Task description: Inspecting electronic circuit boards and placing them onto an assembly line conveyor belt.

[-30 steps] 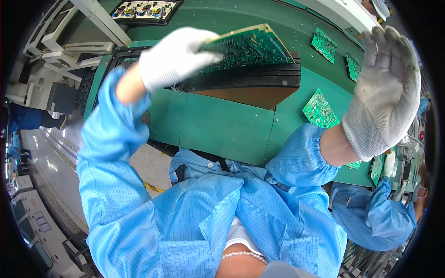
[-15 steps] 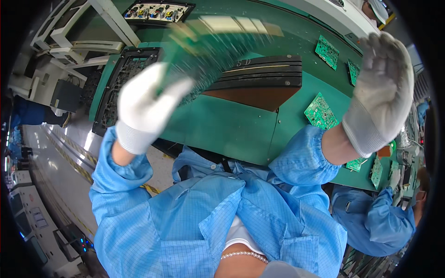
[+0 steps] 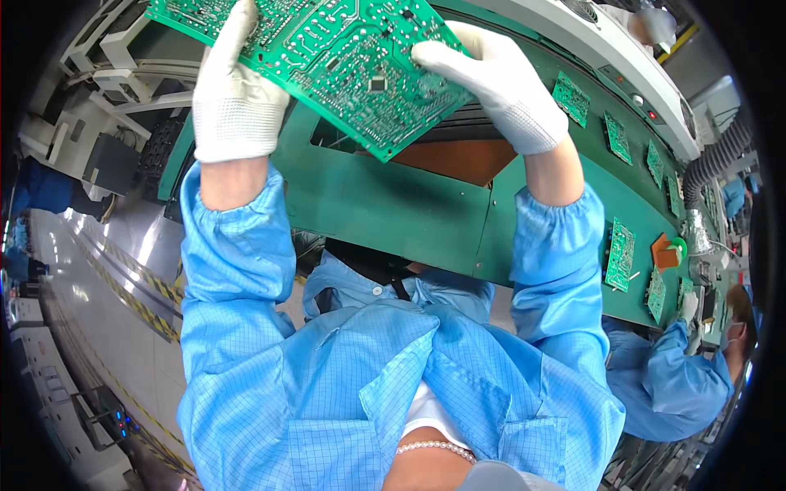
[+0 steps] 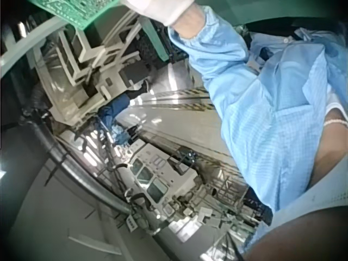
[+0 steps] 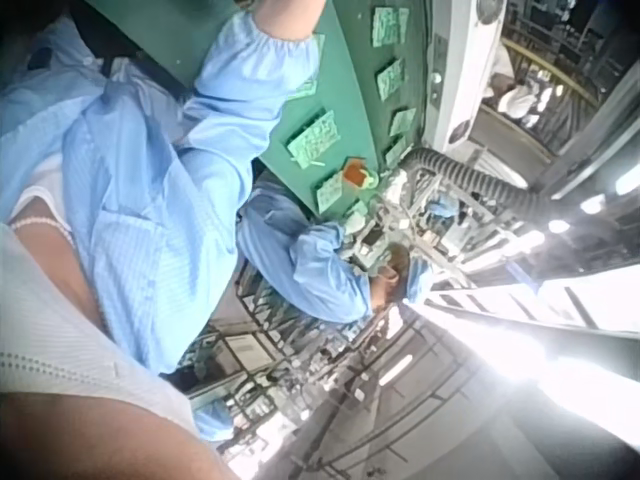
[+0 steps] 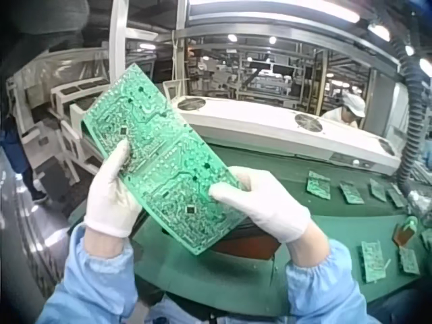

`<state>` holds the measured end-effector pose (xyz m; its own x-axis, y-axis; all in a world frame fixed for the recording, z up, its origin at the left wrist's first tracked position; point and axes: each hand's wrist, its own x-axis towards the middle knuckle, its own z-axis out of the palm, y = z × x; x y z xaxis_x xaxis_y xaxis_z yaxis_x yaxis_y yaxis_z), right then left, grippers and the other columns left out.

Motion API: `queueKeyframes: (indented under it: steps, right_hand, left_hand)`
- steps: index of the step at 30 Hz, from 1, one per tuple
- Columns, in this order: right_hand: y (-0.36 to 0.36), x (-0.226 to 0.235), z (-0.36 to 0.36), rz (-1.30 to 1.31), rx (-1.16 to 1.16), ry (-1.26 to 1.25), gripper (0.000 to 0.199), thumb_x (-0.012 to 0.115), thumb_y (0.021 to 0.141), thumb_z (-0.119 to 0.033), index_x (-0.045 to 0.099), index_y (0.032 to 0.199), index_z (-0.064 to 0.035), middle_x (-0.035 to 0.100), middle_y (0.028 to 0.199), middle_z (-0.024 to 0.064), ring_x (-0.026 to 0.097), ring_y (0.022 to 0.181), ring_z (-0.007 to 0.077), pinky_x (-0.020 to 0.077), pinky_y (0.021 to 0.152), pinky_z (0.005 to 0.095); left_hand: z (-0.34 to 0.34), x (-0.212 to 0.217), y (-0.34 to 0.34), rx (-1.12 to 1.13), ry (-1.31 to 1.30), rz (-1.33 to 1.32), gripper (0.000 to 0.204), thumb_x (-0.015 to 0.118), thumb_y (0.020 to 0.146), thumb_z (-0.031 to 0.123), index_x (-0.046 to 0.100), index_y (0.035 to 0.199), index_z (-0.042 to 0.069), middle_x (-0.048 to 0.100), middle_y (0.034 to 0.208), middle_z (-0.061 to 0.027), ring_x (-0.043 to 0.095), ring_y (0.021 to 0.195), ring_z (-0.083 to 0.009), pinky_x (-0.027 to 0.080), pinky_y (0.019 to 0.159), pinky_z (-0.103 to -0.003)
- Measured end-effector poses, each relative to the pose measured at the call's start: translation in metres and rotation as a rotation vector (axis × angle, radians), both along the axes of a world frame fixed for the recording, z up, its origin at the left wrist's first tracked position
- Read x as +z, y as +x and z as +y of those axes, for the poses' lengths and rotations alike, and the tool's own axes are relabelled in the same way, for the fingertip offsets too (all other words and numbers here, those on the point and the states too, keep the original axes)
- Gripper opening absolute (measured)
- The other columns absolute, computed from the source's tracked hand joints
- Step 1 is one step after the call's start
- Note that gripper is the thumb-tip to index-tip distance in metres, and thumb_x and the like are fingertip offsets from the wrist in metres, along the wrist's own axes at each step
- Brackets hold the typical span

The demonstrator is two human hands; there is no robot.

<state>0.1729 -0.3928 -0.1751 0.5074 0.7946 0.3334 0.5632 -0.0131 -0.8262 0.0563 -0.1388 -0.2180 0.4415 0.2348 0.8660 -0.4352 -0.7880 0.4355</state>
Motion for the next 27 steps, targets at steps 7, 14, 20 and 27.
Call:
queueKeyframes:
  steps: [7, 14, 20, 27]
  right_hand:
    - [0.028, 0.062, -0.007, -0.805, -0.2, -0.229, 0.041, 0.066, 0.09, -0.033, 0.067, 0.109, 0.0036, 0.069, 0.098, 0.0216, 0.067, 0.093, 0.0298, 0.0513, 0.084, 0.037]
    - [0.073, 0.062, -0.008, -0.915, 0.242, -0.435, 0.04, 0.063, 0.09, -0.032, 0.067, 0.112, 0.0018, 0.069, 0.098, 0.0231, 0.066, 0.092, 0.0378, 0.0513, 0.084, 0.0421]
    - [0.076, 0.072, 0.014, -0.759, 0.156, -0.823, 0.043, 0.065, 0.09, -0.034, 0.067, 0.112, 0.0031, 0.069, 0.094, 0.0224, 0.067, 0.088, 0.0352, 0.0519, 0.081, 0.0411]
    - [0.077, 0.077, 0.019, -0.65, 0.107, -0.908, 0.045, 0.068, 0.089, -0.035, 0.067, 0.111, 0.0045, 0.07, 0.09, 0.0198, 0.066, 0.084, 0.0306, 0.0517, 0.078, 0.0388]
  left_hand:
    - [-0.024, -0.067, 0.009, -0.762, -1.262, 0.504, 0.047, 0.066, 0.095, 0.035, 0.057, 0.126, 0.0, 0.064, 0.12, -0.0195, 0.067, 0.103, -0.0299, 0.056, 0.091, -0.043]
    - [-0.052, -0.159, -0.036, -0.493, -0.764, 0.657, 0.028, 0.064, 0.095, 0.011, 0.064, 0.117, -0.006, 0.071, 0.107, -0.0119, 0.067, 0.1, -0.0158, 0.052, 0.087, -0.027]
    - [-0.053, -0.163, -0.038, -0.49, -0.69, 0.653, 0.028, 0.058, 0.098, 0.005, 0.059, 0.122, -0.007, 0.068, 0.116, -0.0167, 0.065, 0.109, -0.0209, 0.05, 0.097, -0.031]
    - [-0.057, -0.162, -0.042, -0.462, -0.64, 0.645, 0.026, 0.058, 0.097, 0.005, 0.061, 0.121, -0.007, 0.069, 0.114, -0.0156, 0.066, 0.107, -0.0203, 0.051, 0.096, -0.03]
